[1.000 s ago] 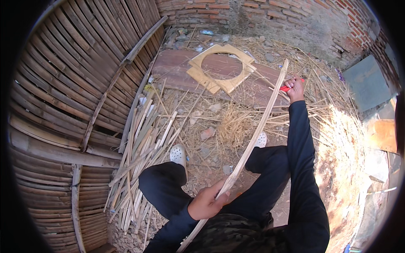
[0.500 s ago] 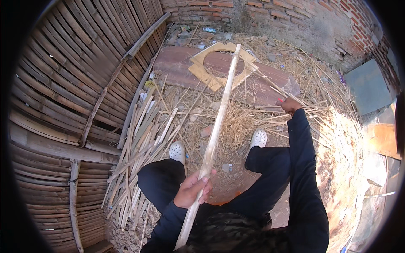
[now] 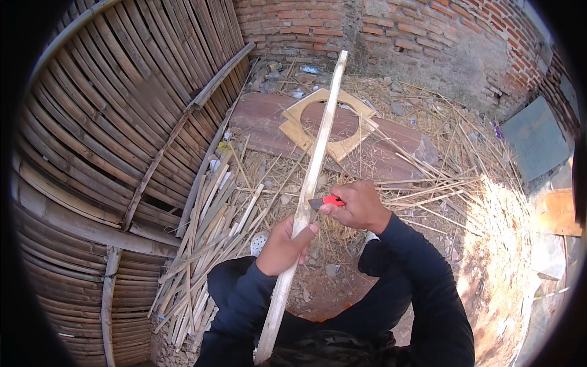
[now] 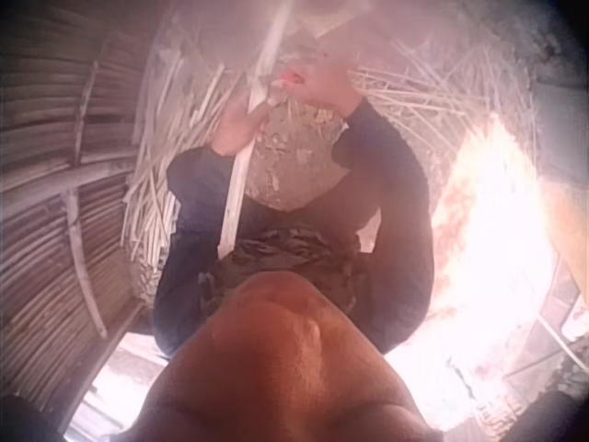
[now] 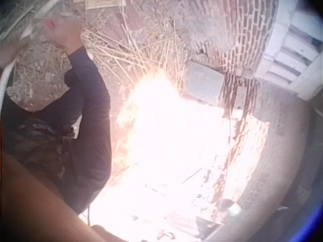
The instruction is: The person sits on the ground and uses a large knife to split a bundle of thin bamboo strips into finer strands. They then switch to a smaller red-handled knife to shave and smooth a longer bamboo pole, removing the outer layer to create a clean surface.
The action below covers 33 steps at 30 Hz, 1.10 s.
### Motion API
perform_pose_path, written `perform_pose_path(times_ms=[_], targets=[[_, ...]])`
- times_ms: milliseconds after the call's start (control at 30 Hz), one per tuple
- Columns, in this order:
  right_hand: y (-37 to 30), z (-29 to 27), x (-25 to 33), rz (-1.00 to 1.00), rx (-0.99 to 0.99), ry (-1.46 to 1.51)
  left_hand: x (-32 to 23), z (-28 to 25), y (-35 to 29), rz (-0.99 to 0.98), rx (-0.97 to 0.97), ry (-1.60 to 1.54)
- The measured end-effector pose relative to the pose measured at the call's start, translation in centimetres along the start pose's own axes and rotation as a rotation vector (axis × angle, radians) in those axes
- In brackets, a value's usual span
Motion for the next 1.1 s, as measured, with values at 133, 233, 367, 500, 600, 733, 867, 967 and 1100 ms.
perform_pose_path(times_ms=[133,233,367,500,600,733,867,967,1100], targets=[[0.1,2.4,1.1,-0.028,0.107,-0.057,0.8,-0.4,0.0,-0.011,-0.006,-0.005],[0.5,2.9,0.6,-0.045,0.077,-0.089,0.9,-0.6,-0.1,-0.035,-0.037,0.025],[1.8,2.7,-3.6,0.038,0.037,-0.226,1.4,-0.6,-0.1,-0.03,-0.007,0.054],[1.5,3.0,-1.7,0.012,0.01,-0.109,1.2,-0.7,-0.6,-0.032,0.005,0.043],[1.8,2.6,-1.4,-0.035,-0.006,-0.203,1.1,-0.7,-0.8,-0.001,-0.015,0.051],[2.3,2.4,-3.9,-0.051,-0.022,-0.265,1.0,-0.4,-0.6,0.012,0.002,0.094],[3.0,2.1,-4.6,-0.113,-0.109,-0.285,1.4,-0.4,-1.1,0.015,-0.008,0.099],[3.2,0.3,-9.3,0.106,-0.177,-0.31,1.9,0.4,-1.4,0.04,0.022,0.137],[2.4,-3.0,-16.1,0.323,-0.244,-0.391,3.4,2.3,-2.8,-0.019,0.098,0.148]])
Point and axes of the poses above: each hand's wrist, its own y-axis towards the middle knuckle, its own z-axis out of the palm, x = y × z, the point moved 9 cm from there along y, towards the middle knuckle, and after that the axes turned 2 degrees about y, right-handed, at the moved point
